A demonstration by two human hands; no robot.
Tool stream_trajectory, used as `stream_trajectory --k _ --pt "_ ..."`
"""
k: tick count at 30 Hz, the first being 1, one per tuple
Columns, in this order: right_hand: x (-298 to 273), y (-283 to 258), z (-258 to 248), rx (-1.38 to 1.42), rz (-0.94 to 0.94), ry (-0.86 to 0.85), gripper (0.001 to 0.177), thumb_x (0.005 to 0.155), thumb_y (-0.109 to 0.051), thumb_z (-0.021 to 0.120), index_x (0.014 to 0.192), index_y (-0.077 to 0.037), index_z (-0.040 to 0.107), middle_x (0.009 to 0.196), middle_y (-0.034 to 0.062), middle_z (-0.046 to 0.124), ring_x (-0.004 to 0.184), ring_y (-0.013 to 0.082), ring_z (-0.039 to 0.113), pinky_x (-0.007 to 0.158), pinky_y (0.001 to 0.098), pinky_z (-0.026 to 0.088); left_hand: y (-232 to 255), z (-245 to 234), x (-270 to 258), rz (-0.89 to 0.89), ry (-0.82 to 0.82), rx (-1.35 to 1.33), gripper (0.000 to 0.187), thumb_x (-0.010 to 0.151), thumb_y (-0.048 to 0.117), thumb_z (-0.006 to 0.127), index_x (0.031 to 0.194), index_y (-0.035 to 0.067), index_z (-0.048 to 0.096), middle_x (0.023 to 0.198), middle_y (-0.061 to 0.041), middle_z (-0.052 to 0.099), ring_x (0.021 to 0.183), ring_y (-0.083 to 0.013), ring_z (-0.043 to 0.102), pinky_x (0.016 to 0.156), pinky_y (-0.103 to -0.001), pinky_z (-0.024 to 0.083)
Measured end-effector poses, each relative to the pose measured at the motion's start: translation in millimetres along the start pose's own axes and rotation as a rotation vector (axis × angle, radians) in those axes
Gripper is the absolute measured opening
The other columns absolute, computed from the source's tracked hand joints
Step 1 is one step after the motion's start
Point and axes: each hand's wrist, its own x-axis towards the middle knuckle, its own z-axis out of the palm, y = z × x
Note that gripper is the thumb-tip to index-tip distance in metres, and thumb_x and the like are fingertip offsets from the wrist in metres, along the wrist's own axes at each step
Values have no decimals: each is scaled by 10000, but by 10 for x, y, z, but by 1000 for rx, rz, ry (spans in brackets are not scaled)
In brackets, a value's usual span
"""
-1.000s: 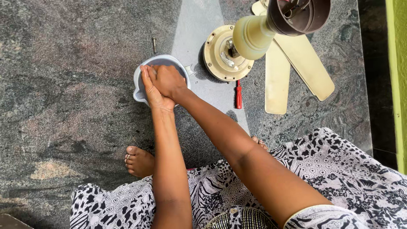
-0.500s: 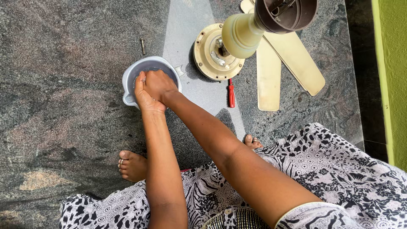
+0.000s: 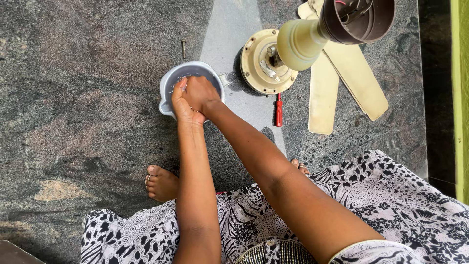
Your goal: The person uses a red screwdriver to remove screws from the central hub of a ceiling fan, detaching the fan blades. They then remove a nut and washer from the motor shaft and wipe the motor housing with a wet cloth.
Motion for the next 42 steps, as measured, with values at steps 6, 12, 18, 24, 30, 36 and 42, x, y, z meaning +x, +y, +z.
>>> stream_trajectory --k 6,12,18,24,30,36,42 --pt "60 75 70 -14 -11 25 471 884 -390 548 975 32 737 1005 313 709 983 470 697 881 513 563 -11 -35 37 30 -14 5 316 847 318 707 1050 76 684 1045 -85 704 999 -272 676 906 -434 570" --pt "90 151 171 19 -10 81 440 903 -382 537 968 3 741 995 305 712 958 481 691 865 527 561 -42 -62 109 54 -31 55 317 874 329 730 1076 90 684 1071 -70 700 1036 -258 669 932 -433 564" --pt "-25 206 7 644 -107 -104 427 967 -429 537 1223 -95 612 1141 211 701 1056 318 684 933 405 528 169 94 -83 64 15 118 637 829 665 588 1157 126 674 1148 -114 698 1083 -288 686 899 -499 584" --pt "-511 124 -60 613 -214 16 445 1034 -424 517 1245 -38 584 1120 194 691 958 263 687 879 396 522 262 507 -457 25 -79 282 664 821 721 533 1207 190 636 1216 -116 665 1073 -369 668 861 -570 553" --pt "-339 24 8 208 -421 316 363 1047 -351 461 1037 -35 640 891 261 709 822 447 693 765 541 538 256 479 -496 -11 -204 165 607 909 669 575 1085 92 646 1080 -118 699 1008 -307 690 906 -501 562" --pt "-186 173 192 99 -415 344 359 994 -308 476 961 6 645 852 300 690 768 496 676 750 569 554 130 -85 41 -26 -207 54 378 1011 409 535 1032 53 658 1020 -114 689 996 -262 685 946 -426 567" --pt "-172 282 240 161 -375 324 371 1002 -306 457 989 2 665 890 303 697 817 497 677 823 567 538 102 -232 222 -40 -124 127 366 1007 367 508 998 41 672 975 -119 705 938 -261 686 903 -418 565"
